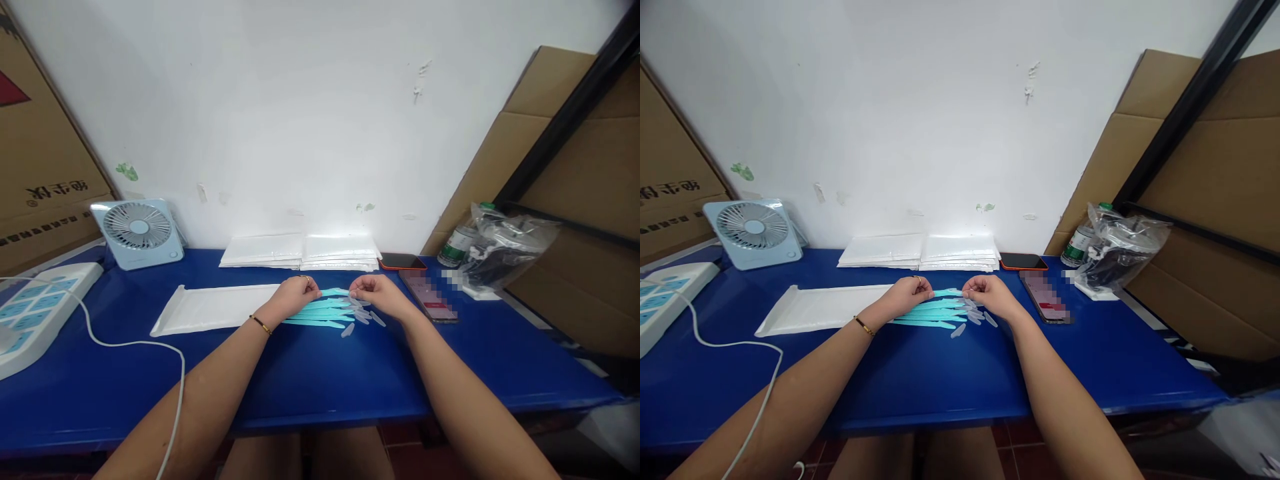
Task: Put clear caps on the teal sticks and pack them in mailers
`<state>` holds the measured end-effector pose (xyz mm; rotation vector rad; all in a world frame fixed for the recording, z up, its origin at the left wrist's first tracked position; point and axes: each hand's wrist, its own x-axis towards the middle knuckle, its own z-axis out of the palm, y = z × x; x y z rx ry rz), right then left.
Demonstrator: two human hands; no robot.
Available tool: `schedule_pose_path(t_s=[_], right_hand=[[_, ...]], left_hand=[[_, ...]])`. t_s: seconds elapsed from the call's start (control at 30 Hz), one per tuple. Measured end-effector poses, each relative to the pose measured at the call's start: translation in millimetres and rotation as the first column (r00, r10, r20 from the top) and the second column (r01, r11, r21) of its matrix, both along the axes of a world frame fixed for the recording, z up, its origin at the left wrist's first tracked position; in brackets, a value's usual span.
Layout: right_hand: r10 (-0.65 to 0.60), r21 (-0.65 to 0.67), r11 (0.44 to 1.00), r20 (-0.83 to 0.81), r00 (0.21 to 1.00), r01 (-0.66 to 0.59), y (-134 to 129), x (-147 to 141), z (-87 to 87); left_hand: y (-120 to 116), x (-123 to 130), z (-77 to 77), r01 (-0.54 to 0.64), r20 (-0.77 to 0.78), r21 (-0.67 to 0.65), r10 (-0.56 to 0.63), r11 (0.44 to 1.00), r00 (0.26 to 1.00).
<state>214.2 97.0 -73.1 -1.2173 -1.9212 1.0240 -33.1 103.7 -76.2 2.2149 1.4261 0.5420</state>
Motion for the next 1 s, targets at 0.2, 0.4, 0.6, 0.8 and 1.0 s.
schedule_pose_path(t_s=[0.2, 0.4, 0.6, 0.8, 1.0], right_hand=[[-0.151, 0.164, 0.979, 0.191, 0.97, 0.12, 1, 0, 0.7], [-0.139, 0.146, 0.986, 0.417, 0.898, 0.085, 2, 9, -2.4], [-0.092, 0.062, 0.995, 0.278, 0.956, 0.078, 3, 11, -1.7], [-0.012, -0.069, 0.998, 0.02, 1.0, 0.014, 2, 15, -0.4], [-0.026, -0.044, 0.999, -0.033, 0.999, 0.025, -1, 11, 3.8]], left_hand=[[1, 0, 2.1, -0.102, -0.06, 0.119, 0.11, 0.988, 0.992], [-8, -3, 8.8, 0.069, -0.158, 0.056, -0.059, 0.996, 0.986], [-10, 0, 9.0, 0.067, -0.126, 0.047, -0.06, 0.997, 0.99], [-5, -3, 6.5, -0.021, -0.053, 0.061, 0.025, 0.998, 0.998], [-1, -2, 3.8, -0.039, -0.008, 0.041, 0.039, 0.998, 0.999]])
